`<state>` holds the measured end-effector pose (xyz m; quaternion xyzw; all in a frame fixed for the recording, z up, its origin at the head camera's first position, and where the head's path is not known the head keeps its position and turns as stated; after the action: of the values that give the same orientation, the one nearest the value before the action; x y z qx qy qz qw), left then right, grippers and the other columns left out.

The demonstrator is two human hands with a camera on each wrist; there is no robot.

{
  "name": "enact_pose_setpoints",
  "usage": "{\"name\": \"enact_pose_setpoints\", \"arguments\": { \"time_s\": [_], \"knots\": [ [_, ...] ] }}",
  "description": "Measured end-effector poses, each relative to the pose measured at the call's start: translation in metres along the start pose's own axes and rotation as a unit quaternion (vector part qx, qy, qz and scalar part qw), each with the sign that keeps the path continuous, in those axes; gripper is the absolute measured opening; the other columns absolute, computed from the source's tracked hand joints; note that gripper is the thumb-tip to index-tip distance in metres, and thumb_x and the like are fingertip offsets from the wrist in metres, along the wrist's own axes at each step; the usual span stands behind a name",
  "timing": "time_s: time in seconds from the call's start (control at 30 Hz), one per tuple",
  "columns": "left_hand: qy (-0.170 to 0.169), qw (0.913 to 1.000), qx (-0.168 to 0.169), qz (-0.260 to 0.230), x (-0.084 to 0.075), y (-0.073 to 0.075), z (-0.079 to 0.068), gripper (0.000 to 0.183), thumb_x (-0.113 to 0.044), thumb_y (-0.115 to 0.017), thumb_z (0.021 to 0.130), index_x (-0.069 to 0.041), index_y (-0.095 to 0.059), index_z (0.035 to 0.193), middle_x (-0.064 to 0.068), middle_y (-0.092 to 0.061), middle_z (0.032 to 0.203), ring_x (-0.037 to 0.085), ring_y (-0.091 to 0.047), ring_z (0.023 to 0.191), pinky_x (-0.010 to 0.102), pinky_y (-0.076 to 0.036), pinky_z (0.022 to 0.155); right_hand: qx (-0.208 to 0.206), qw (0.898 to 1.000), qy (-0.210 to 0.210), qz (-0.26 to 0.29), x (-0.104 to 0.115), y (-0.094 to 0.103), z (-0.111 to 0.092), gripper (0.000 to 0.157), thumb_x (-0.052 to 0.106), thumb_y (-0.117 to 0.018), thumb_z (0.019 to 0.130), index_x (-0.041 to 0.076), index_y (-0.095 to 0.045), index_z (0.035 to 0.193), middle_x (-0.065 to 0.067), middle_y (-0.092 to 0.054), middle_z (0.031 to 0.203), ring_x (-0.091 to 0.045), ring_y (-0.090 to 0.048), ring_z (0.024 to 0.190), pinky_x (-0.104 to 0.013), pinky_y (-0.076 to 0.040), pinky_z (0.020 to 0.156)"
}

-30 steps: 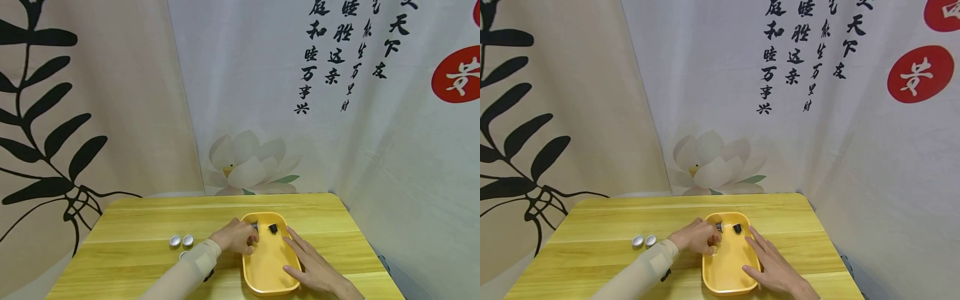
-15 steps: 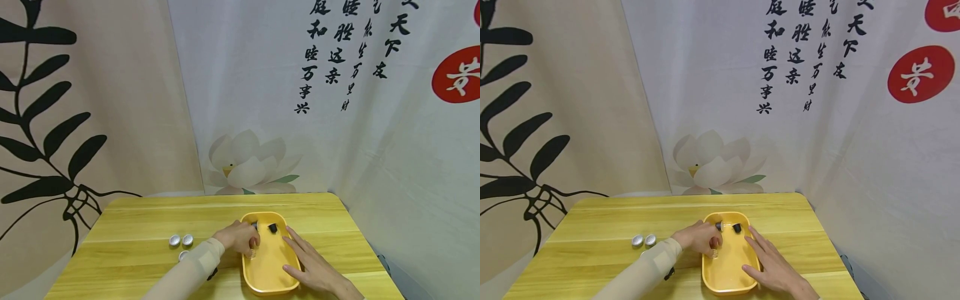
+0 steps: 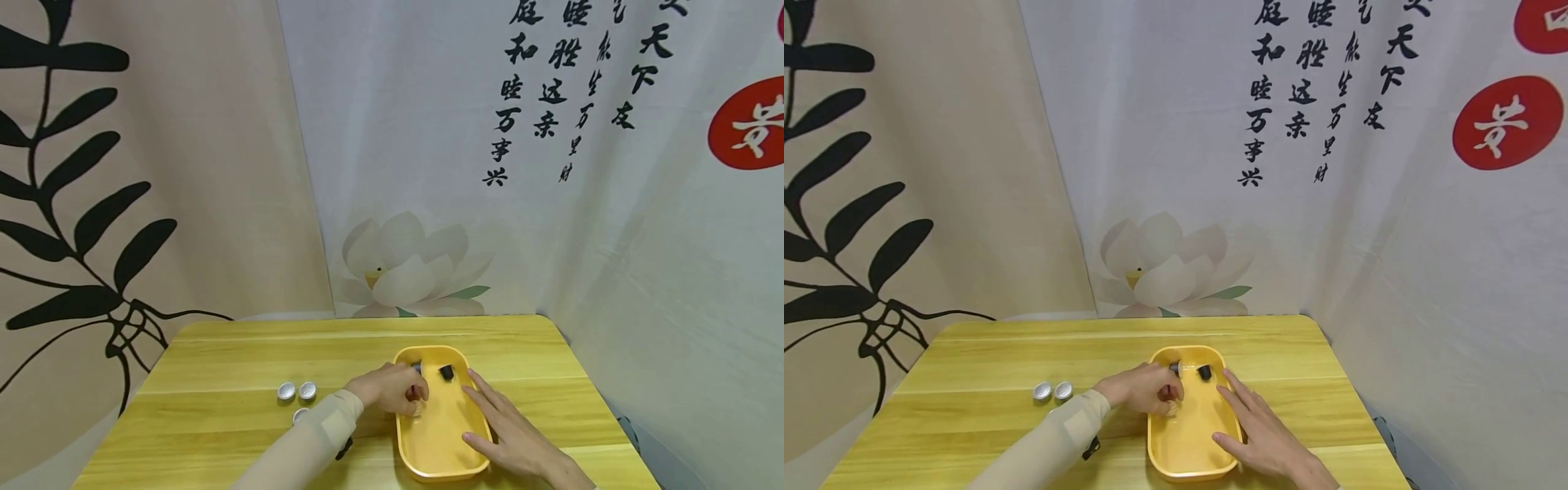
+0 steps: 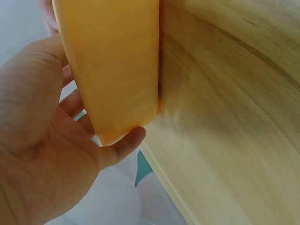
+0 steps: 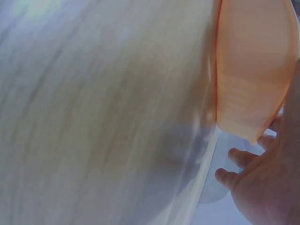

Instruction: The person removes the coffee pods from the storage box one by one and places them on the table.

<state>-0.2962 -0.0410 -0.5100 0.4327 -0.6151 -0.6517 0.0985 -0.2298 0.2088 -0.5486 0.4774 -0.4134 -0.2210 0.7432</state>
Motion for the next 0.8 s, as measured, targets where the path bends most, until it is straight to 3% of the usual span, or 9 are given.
{"name": "enact_pose_setpoints", "arguments": {
  "time_s": [0.17,0.47,0.8],
  "knots": [
    [-0.029,0.9993,-0.021,-0.009,-0.001,0.004,-0.001,0.016,-0.010,-0.077,0.106,-0.017,-0.086,0.117,-0.012,-0.079,0.104,-0.003,-0.062,0.087,0.015,-0.054,0.083,0.000,1.000,-0.004,0.000,-0.001,0.000,0.000,0.073,0.048,-0.070,0.112,0.014,-0.046,0.173,-0.009,-0.026,0.189,-0.037,-0.050,0.162,-0.061,-0.057,0.116],
    [-0.059,0.9965,-0.056,-0.018,-0.001,0.014,-0.006,0.016,-0.012,-0.076,0.108,-0.013,-0.085,0.121,-0.005,-0.082,0.118,-0.003,-0.068,0.093,0.015,-0.058,0.088,-0.006,1.000,0.003,-0.004,-0.001,0.000,0.000,0.074,0.047,-0.071,0.112,0.013,-0.047,0.172,-0.010,-0.028,0.189,-0.037,-0.051,0.160,-0.060,-0.058,0.115],
    [-0.086,0.9888,-0.119,-0.024,0.003,0.025,-0.017,0.012,-0.016,-0.076,0.110,-0.014,-0.084,0.118,-0.002,-0.082,0.115,0.004,-0.074,0.103,0.035,-0.067,0.098,-0.002,1.000,0.001,-0.001,-0.001,-0.001,0.000,0.074,0.048,-0.070,0.112,0.012,-0.046,0.172,-0.010,-0.026,0.189,-0.038,-0.051,0.160,-0.060,-0.059,0.114]
  ]
}}
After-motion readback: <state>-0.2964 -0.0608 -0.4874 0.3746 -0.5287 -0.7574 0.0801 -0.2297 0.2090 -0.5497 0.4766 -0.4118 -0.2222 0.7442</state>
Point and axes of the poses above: each hand's wrist, its own z-axis towards the middle knuckle, its own y-axis out of the back of the hand, x = y × z, the point moved 5 cm from there along z, towards the middle knuckle
